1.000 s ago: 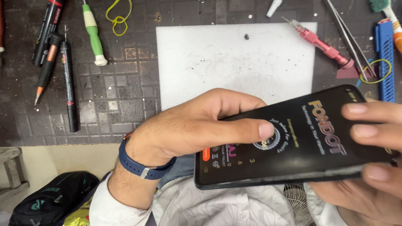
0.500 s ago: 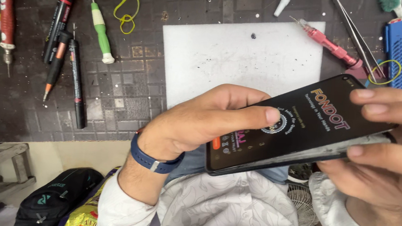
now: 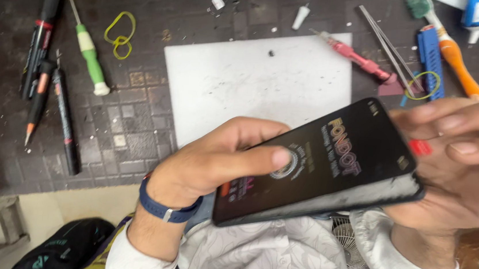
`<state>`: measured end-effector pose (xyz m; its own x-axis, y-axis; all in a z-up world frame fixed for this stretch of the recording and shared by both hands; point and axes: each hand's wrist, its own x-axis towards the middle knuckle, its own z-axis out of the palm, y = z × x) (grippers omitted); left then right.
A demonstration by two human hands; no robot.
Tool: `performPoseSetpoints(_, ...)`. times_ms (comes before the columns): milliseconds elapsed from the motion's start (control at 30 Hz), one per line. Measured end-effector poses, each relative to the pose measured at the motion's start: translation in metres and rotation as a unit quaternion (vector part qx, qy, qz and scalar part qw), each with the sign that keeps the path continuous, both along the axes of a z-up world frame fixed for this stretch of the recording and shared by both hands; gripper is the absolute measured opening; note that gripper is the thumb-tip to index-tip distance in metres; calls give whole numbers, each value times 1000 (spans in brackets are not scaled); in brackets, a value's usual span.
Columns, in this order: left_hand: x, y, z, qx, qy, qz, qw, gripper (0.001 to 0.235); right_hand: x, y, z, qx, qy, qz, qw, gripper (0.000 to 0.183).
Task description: The person removes the SIM tray from a black smartphone using tweezers and a red tool, then places a wireless charging pad on the back of the phone and secures it with a rubber band.
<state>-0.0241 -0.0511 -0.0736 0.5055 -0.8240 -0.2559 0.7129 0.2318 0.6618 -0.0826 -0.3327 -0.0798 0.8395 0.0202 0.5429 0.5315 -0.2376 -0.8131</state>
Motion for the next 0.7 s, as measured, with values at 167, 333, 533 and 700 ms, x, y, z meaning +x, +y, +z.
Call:
performPoseSetpoints(167,-2,14,-3,-38,-20,-50,998,40,10,10,25,45,20,81,996,49)
performPoseSetpoints(333,-4,24,-5,-61,-2,-102,993,38,9,23,38,134,20,204,970,39)
performPoseSetpoints(533,-6,25,-9,-110,-23,-105,988,42,6,30,59,157,44,241,957,37)
performPoseSetpoints(700,-2,24,16,-22,-17,-68,997,41,7,28,48,-12,-44,112,993,30)
